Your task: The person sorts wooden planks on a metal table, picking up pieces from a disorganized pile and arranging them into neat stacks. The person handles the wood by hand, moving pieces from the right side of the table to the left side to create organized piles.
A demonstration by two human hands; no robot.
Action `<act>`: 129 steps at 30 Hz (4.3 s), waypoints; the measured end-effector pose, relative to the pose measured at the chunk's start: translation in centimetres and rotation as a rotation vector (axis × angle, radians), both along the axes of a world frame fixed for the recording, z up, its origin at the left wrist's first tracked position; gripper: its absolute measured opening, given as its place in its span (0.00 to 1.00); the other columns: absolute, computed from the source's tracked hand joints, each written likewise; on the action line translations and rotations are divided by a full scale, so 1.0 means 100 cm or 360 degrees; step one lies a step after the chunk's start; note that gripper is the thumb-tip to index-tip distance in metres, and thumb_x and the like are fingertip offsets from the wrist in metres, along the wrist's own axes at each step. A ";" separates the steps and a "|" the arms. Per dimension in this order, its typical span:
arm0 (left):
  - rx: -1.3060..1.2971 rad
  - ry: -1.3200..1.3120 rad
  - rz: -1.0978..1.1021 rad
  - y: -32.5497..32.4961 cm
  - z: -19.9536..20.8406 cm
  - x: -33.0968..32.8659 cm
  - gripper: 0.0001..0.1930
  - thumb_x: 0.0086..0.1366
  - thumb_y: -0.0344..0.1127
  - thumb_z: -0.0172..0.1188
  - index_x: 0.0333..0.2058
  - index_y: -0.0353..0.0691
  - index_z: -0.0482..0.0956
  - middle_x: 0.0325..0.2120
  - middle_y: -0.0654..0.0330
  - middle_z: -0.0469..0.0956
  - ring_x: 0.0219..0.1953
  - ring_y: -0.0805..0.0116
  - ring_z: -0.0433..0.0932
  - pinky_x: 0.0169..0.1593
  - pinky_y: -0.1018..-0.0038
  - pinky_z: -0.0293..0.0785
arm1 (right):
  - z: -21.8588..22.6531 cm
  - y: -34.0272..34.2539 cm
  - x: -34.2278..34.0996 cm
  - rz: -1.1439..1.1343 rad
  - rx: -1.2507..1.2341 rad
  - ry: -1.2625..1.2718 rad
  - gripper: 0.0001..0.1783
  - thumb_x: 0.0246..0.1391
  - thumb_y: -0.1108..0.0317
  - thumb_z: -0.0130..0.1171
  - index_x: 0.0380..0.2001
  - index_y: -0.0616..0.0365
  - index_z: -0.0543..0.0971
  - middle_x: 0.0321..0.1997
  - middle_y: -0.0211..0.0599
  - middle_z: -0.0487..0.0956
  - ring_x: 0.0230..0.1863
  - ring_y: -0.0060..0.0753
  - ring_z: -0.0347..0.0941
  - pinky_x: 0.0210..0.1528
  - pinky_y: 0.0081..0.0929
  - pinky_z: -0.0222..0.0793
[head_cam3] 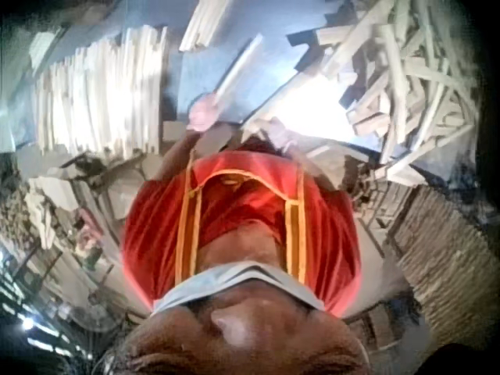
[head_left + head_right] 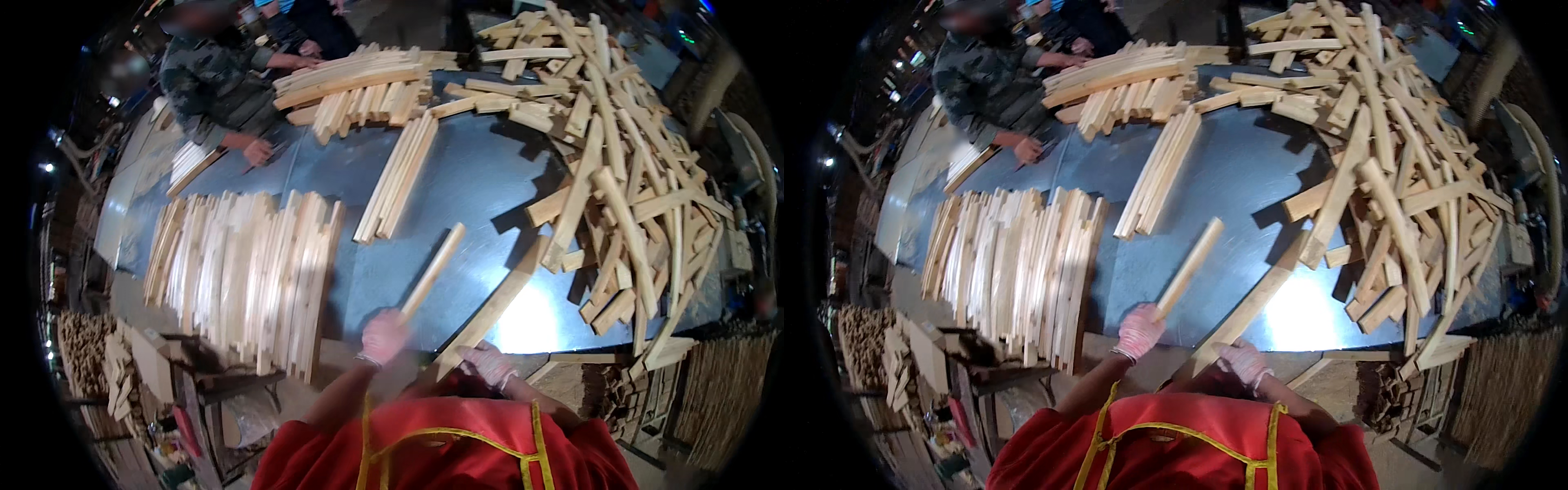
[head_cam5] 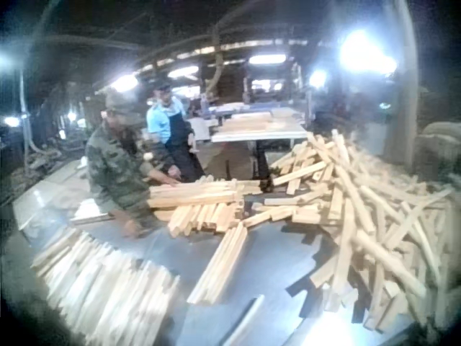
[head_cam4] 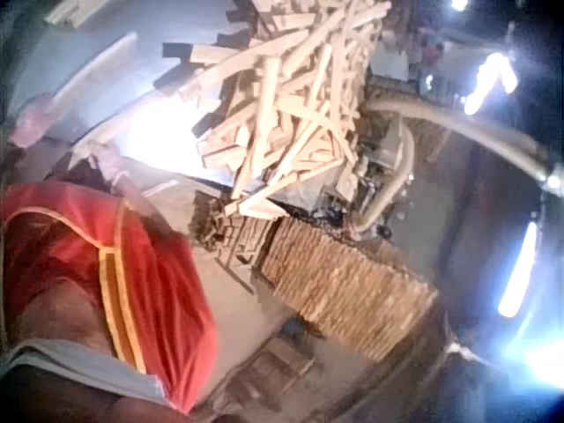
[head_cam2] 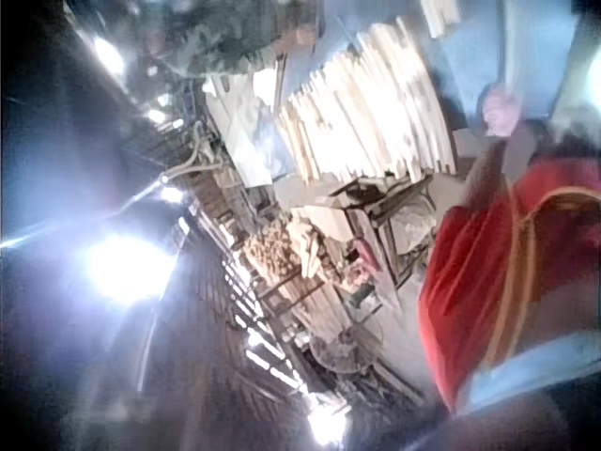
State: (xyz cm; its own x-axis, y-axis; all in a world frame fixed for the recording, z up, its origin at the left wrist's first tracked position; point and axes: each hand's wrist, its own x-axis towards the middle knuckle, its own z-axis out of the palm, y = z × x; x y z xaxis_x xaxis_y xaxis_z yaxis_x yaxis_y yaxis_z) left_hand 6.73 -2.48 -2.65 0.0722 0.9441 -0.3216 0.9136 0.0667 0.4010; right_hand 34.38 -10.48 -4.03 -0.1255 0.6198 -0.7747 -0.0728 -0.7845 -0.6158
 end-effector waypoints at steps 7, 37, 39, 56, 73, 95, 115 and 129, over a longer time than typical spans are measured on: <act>0.1064 0.0228 -0.0023 0.171 -0.024 0.003 0.20 0.61 0.43 0.65 0.48 0.38 0.81 0.47 0.48 0.83 0.52 0.46 0.80 0.54 0.53 0.78 | 0.007 0.016 0.008 -0.0357 0.0322 -0.0093 0.30 0.59 0.61 0.70 0.60 0.68 0.77 0.47 0.39 0.85 0.44 0.32 0.80 0.48 0.29 0.77; -0.0563 -0.1015 -0.0059 0.023 0.061 0.184 0.17 0.70 0.39 0.66 0.53 0.37 0.82 0.44 0.57 0.85 0.46 0.66 0.83 0.50 0.65 0.81 | 0.064 0.042 0.100 0.0797 0.0543 -0.0336 0.26 0.60 0.51 0.64 0.53 0.58 0.83 0.52 0.43 0.84 0.54 0.35 0.79 0.59 0.32 0.73; -0.0370 -0.1317 -0.0429 0.026 0.034 0.135 0.16 0.70 0.39 0.66 0.52 0.36 0.83 0.42 0.58 0.84 0.43 0.67 0.82 0.48 0.68 0.80 | 0.073 0.049 0.115 0.0326 0.0680 -0.0416 0.34 0.62 0.51 0.65 0.65 0.60 0.76 0.53 0.38 0.83 0.53 0.28 0.77 0.62 0.26 0.72; -0.0787 -0.2392 0.0703 -0.033 0.030 -0.078 0.27 0.69 0.38 0.61 0.66 0.38 0.73 0.47 0.54 0.84 0.45 0.62 0.85 0.50 0.65 0.84 | 0.030 0.182 -0.038 -0.0681 0.0603 -0.0069 0.11 0.61 0.62 0.66 0.43 0.53 0.79 0.36 0.29 0.81 0.35 0.26 0.76 0.35 0.27 0.73; 0.0396 -0.0440 0.0096 0.059 0.055 -0.026 0.32 0.64 0.41 0.63 0.66 0.38 0.71 0.53 0.41 0.80 0.50 0.37 0.81 0.53 0.52 0.79 | 0.021 0.217 -0.008 -0.0150 0.0632 -0.0381 0.19 0.62 0.63 0.63 0.51 0.64 0.82 0.41 0.36 0.85 0.38 0.28 0.81 0.39 0.29 0.77; -0.0529 -0.1407 0.0699 0.084 0.049 0.022 0.11 0.67 0.33 0.59 0.43 0.35 0.74 0.39 0.43 0.78 0.41 0.39 0.78 0.46 0.50 0.73 | 0.166 0.347 -0.028 -0.0579 0.1088 0.0583 0.26 0.55 0.63 0.72 0.55 0.63 0.81 0.48 0.36 0.82 0.49 0.32 0.79 0.54 0.33 0.76; -0.0296 -0.0391 -0.0176 0.027 0.025 -0.023 0.41 0.64 0.54 0.63 0.69 0.38 0.61 0.59 0.42 0.73 0.59 0.40 0.77 0.61 0.52 0.75 | 0.026 0.150 -0.148 0.0120 0.0837 -0.0884 0.51 0.50 0.47 0.74 0.70 0.64 0.65 0.60 0.65 0.77 0.62 0.61 0.75 0.62 0.47 0.72; 0.0633 0.0077 0.0295 0.312 0.004 -0.050 0.34 0.66 0.54 0.63 0.62 0.34 0.71 0.57 0.41 0.77 0.61 0.42 0.75 0.65 0.55 0.72 | 0.059 0.321 -0.085 0.0199 0.0682 -0.0670 0.35 0.55 0.59 0.69 0.63 0.63 0.73 0.43 0.49 0.85 0.44 0.43 0.83 0.49 0.36 0.77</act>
